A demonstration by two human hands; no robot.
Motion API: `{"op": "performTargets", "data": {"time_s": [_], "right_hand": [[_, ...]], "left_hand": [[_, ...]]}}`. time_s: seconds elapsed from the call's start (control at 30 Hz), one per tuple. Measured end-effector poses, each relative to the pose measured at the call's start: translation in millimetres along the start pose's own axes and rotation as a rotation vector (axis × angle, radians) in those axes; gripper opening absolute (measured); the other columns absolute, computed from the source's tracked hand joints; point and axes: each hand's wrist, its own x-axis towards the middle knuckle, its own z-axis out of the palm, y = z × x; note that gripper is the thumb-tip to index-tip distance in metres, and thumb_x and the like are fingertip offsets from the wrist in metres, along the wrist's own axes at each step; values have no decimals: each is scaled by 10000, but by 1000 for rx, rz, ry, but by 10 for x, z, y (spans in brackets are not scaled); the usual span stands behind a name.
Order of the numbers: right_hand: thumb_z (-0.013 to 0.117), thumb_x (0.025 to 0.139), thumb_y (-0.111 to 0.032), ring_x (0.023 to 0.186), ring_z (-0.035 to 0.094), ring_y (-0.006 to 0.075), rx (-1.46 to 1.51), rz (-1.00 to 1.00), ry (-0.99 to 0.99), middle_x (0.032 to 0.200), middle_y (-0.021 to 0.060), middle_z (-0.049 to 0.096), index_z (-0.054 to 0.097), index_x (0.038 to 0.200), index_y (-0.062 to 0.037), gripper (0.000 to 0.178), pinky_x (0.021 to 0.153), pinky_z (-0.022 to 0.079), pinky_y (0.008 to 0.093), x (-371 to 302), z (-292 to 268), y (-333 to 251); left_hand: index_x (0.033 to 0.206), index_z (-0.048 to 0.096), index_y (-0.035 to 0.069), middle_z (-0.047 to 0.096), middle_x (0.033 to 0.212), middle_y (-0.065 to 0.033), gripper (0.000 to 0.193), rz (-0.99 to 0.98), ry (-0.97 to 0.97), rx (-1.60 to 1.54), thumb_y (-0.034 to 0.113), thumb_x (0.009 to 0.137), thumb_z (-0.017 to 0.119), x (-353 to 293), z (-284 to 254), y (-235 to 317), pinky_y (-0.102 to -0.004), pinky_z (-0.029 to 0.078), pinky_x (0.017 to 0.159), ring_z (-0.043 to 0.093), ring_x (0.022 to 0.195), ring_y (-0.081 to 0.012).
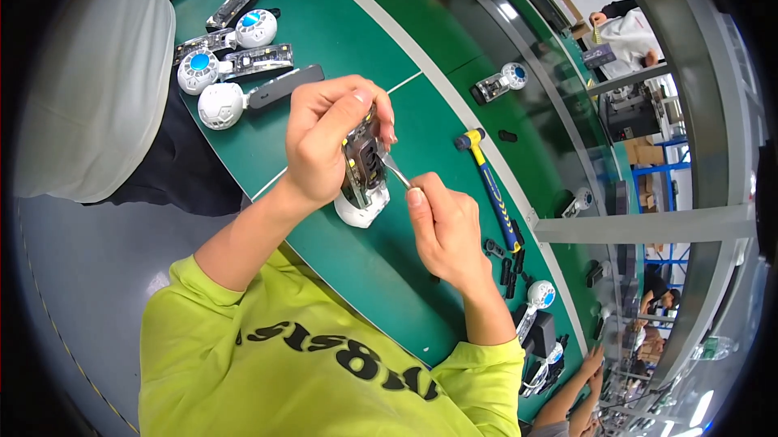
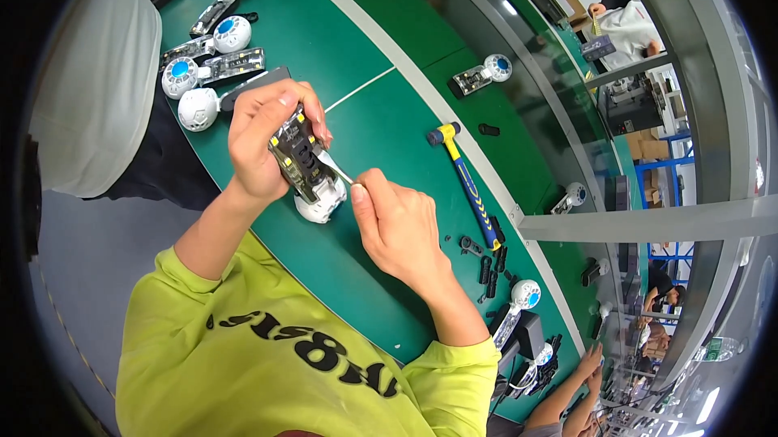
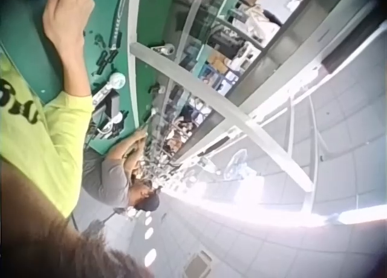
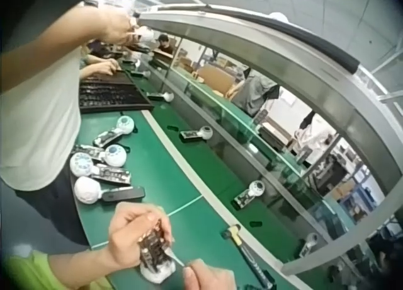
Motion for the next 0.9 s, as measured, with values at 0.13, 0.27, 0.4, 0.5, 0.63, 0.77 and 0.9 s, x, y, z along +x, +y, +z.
{"op": "performTargets", "data": {"time_s": [0.13,0.27,0.4,0.5,0.63,0.77,0.9], "right_hand": [[493,980,-139,467,428,300,-74,-63,11,559,112,444,507,783,-30,225,464,324,390,-25,-16,-49],[506,971,-135,463,408,317,-119,-59,25,554,114,431,479,759,-32,238,460,316,401,-73,-13,-87],[511,967,-130,461,412,328,-142,-40,0,551,118,430,458,751,-30,244,457,319,404,-87,-17,-133],[503,970,-128,460,422,335,-170,-20,-4,549,122,430,454,756,-30,241,457,324,409,-85,-21,-189],[486,978,-130,461,440,346,-95,-70,60,548,128,435,457,779,-28,226,460,332,420,-66,152,-92],[467,988,-140,470,466,355,-60,-40,104,551,134,455,465,811,-30,209,464,346,430,-59,191,-64],[457,993,-147,487,497,366,-58,-11,-28,559,138,486,476,839,-37,190,469,365,435,-37,122,-22]], "left_hand": [[750,608,-43,603,664,-84,307,29,-59,81,162,933,471,-60,24,-14,-248,434,562,563,601,-124],[739,604,-42,602,666,-72,297,96,-70,165,146,930,476,-65,48,-21,-242,429,562,554,596,-118],[724,591,-41,593,663,-64,276,167,-57,256,123,919,487,-68,71,1,-241,415,550,546,598,-111],[714,579,-39,583,656,-61,249,239,-64,390,104,903,502,-69,71,34,-244,400,536,537,593,-107],[704,562,-34,561,636,-58,198,320,-62,539,72,866,525,-73,90,40,-253,374,509,514,566,-105],[696,552,-25,537,609,-55,158,302,-40,539,46,837,533,-58,95,47,-262,353,487,487,531,-108],[694,549,-19,519,591,-51,145,356,-95,732,33,828,528,-55,33,64,-262,341,478,471,512,-109]]}}
